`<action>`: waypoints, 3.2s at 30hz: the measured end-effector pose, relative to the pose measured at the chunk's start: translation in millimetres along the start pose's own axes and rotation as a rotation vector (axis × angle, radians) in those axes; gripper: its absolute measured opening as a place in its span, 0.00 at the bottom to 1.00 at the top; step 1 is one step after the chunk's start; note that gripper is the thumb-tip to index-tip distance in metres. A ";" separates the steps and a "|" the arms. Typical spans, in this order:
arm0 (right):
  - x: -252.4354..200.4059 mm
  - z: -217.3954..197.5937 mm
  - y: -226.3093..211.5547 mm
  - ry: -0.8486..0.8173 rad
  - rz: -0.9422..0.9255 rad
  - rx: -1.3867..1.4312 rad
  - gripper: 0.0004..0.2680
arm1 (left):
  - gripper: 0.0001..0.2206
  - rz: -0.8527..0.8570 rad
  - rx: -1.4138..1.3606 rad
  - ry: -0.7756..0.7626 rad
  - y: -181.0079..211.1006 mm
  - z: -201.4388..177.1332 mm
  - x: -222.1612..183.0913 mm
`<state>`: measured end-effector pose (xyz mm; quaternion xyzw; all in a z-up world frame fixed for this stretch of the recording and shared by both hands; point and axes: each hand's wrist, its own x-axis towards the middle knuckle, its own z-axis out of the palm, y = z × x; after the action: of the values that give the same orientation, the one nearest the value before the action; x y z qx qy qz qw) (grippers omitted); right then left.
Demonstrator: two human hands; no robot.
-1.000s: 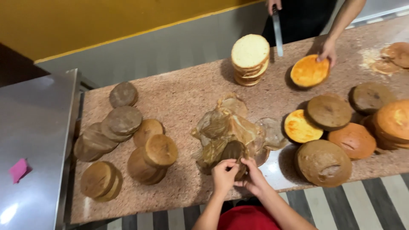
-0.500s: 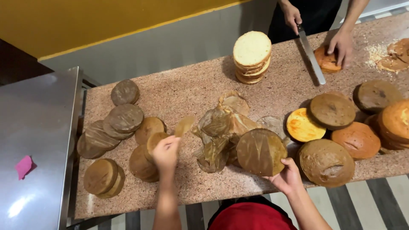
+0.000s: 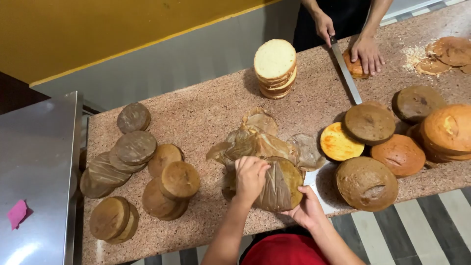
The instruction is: The person peels parchment paper off round baked cake layers one at a time and stacks the peeled cakes on the table, placing the discarded paper in a pile. Another worker at the far side of the table trims cake layers with a long knife.
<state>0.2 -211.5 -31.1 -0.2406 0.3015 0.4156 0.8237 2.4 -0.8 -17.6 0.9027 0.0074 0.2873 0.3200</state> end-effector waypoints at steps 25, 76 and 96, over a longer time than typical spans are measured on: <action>30.3 -48.5 -28.1 -0.212 -0.080 -0.086 0.23 | 0.16 -0.661 -0.319 -0.201 43.5 -81.9 28.3; -3.8 -1.6 -35.2 -0.092 -0.182 0.029 0.28 | 0.11 -0.908 -0.668 0.199 4.3 -106.0 -88.6; -24.9 21.2 -1.1 -0.295 -0.502 -0.186 0.27 | 0.05 -0.486 -0.181 -0.126 103.0 -57.4 -13.7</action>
<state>-4.4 -211.8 1.3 -0.3189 0.0705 0.2553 0.9100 -56.7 -52.4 71.5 0.8584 0.1785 0.1447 0.4587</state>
